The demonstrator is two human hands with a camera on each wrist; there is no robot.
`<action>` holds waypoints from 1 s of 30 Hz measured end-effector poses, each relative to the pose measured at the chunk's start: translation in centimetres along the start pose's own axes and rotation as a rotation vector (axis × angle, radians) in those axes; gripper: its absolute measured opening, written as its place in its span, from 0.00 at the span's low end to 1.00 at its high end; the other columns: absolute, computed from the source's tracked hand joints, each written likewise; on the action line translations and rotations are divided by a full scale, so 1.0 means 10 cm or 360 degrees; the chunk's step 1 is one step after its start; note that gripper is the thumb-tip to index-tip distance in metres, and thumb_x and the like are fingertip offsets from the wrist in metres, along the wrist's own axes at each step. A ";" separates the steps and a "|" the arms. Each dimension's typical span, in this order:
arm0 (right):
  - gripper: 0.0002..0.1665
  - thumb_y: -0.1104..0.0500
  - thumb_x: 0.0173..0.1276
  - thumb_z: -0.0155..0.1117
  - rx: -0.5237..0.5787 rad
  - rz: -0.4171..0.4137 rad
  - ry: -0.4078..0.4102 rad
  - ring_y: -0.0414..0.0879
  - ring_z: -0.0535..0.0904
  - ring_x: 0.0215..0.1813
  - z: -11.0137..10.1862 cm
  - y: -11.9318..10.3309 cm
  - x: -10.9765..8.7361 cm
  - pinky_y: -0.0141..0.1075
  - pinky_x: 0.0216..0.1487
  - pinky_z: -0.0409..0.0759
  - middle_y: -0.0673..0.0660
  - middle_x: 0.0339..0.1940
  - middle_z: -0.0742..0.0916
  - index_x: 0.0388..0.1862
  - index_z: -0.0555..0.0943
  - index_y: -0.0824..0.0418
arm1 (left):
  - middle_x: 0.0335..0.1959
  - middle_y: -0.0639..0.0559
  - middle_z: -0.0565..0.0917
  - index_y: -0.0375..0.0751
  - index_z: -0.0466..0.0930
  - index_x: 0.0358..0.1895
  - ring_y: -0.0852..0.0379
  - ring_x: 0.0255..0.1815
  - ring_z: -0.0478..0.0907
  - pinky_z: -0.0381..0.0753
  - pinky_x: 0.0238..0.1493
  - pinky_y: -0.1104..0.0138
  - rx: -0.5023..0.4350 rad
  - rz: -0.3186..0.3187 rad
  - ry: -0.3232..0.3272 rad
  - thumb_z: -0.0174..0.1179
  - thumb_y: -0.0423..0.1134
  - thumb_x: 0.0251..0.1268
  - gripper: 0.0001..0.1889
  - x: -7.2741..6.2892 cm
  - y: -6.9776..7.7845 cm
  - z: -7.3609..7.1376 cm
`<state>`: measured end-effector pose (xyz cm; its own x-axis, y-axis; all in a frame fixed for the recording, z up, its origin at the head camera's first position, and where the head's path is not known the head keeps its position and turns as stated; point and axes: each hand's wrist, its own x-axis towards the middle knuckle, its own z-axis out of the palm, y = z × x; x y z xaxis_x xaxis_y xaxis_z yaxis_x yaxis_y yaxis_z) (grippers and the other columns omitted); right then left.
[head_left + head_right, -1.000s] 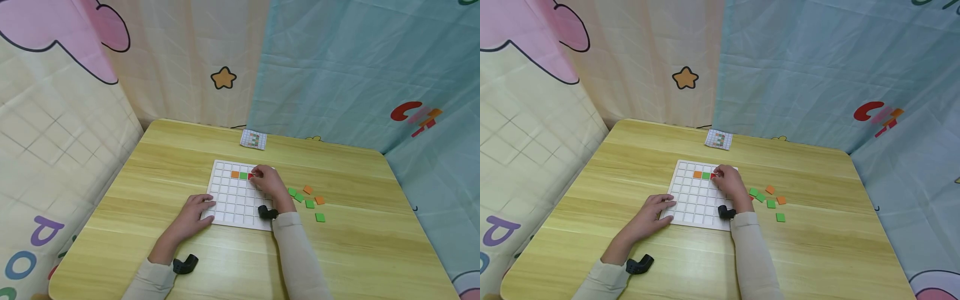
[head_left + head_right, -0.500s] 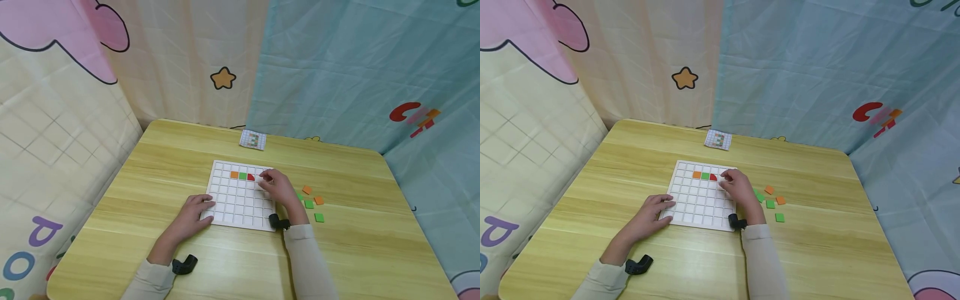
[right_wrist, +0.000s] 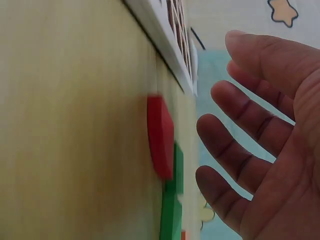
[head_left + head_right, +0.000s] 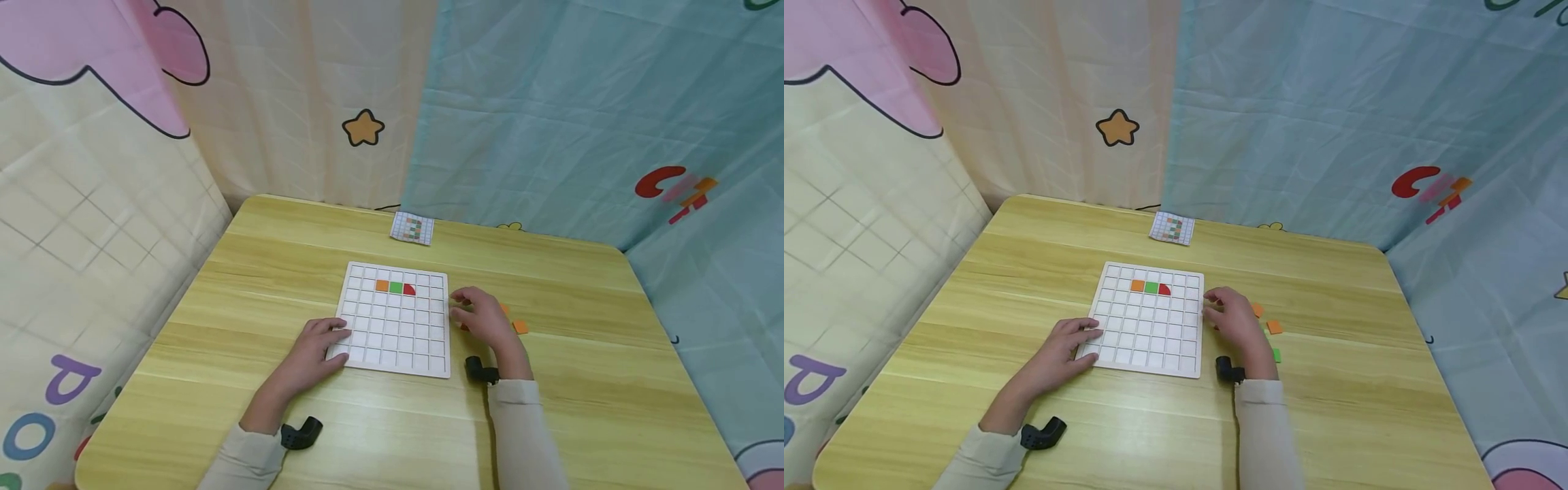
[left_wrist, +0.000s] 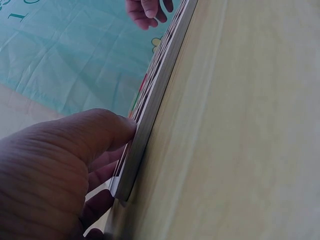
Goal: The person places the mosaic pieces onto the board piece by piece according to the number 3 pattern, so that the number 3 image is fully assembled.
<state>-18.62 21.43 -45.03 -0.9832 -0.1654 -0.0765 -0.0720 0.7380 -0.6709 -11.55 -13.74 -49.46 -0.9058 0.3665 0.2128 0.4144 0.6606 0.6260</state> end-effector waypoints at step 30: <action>0.17 0.66 0.68 0.63 -0.0144 -0.0013 0.0048 0.59 0.76 0.51 -0.19 0.43 -0.10 0.55 0.58 0.73 0.65 0.51 0.83 0.55 0.80 0.69 | 0.63 0.46 0.76 0.35 0.82 0.59 0.43 0.65 0.64 0.67 0.65 0.49 -0.0027 -0.0081 -0.0043 0.68 0.38 0.61 0.22 -0.01 0.04 -0.03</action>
<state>-18.26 25.99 -46.42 -0.9871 -0.1528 -0.0480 -0.0935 0.7930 -0.6020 -11.28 -13.65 -49.01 -0.9227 0.3506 0.1602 0.3662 0.6676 0.6483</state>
